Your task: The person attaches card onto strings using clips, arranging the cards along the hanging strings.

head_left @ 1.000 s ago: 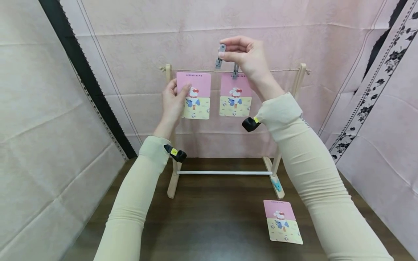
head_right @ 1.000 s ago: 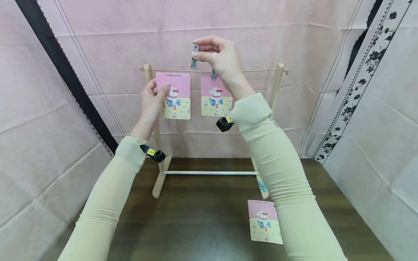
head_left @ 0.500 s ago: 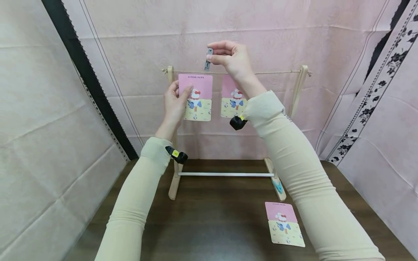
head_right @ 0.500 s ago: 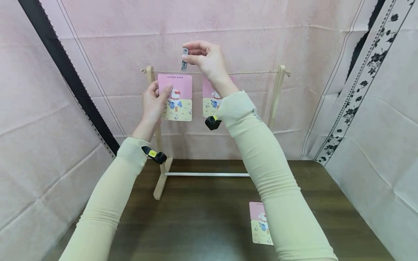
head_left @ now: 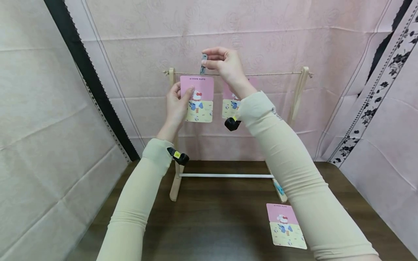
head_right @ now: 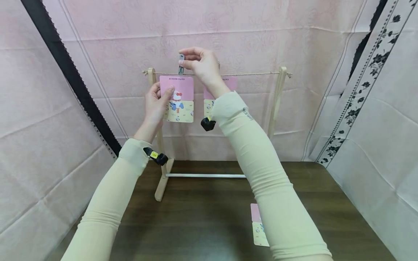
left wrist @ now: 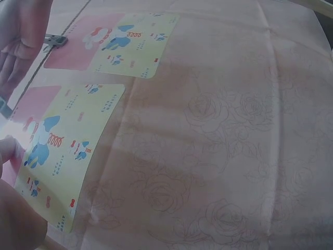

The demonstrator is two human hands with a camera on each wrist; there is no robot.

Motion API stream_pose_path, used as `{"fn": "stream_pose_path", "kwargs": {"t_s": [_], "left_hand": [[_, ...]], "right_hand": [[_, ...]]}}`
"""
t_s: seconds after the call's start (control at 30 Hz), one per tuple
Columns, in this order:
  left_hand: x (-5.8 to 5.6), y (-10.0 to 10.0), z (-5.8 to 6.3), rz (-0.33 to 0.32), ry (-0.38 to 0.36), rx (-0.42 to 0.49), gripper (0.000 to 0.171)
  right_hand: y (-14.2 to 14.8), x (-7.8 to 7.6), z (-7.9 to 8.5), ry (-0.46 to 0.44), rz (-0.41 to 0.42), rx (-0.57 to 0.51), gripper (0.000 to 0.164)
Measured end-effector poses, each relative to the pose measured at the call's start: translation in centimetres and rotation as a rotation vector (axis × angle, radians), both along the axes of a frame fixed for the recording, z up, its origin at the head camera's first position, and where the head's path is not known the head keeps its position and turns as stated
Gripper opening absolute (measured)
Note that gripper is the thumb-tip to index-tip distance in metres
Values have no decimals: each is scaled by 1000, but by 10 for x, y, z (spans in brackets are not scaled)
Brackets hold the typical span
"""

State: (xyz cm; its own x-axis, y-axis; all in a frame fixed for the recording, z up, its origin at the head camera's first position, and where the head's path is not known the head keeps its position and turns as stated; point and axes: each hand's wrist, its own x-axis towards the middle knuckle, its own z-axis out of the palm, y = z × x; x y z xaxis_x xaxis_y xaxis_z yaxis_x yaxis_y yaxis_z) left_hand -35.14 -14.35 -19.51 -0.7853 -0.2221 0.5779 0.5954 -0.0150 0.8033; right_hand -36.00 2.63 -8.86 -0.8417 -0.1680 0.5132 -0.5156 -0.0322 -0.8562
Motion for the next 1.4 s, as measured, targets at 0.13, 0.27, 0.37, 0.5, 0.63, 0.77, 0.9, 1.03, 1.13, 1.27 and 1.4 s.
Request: {"fn": "stream_pose_path", "kwargs": {"t_s": [0.13,0.27,0.37,0.5,0.63,0.77,0.9,1.03,1.13,1.27,1.4], "left_hand": [[-1,0,0,4,-6,-6,31],[-1,1,0,19,-23,-10,32],[0,0,0,23,-20,-16,34],[0,0,-1,31,-10,-33,35],[-2,1,0,22,-15,-16,35],[-3,1,0,16,-33,5,34],[-3,2,-1,19,-30,2,33],[-3,1,-3,12,-1,-7,32],[-3,1,-3,8,19,-12,31],[-4,0,-3,11,29,-18,31],[-5,-1,-3,10,29,-21,30]], "right_hand": [[-3,-1,1,-31,-19,26,33],[-7,-1,0,-48,-16,46,32],[-11,-1,1,-45,-9,55,32],[-12,-2,3,-59,-8,76,32],[-12,-2,4,-89,-4,102,33],[-12,-3,5,-110,0,129,33],[-12,-3,6,-111,-11,154,34],[-14,-3,6,-107,-20,165,34],[-16,-3,6,-101,-16,177,35],[-18,-3,6,-99,-9,198,35],[-20,-4,6,-104,6,198,36]]}}
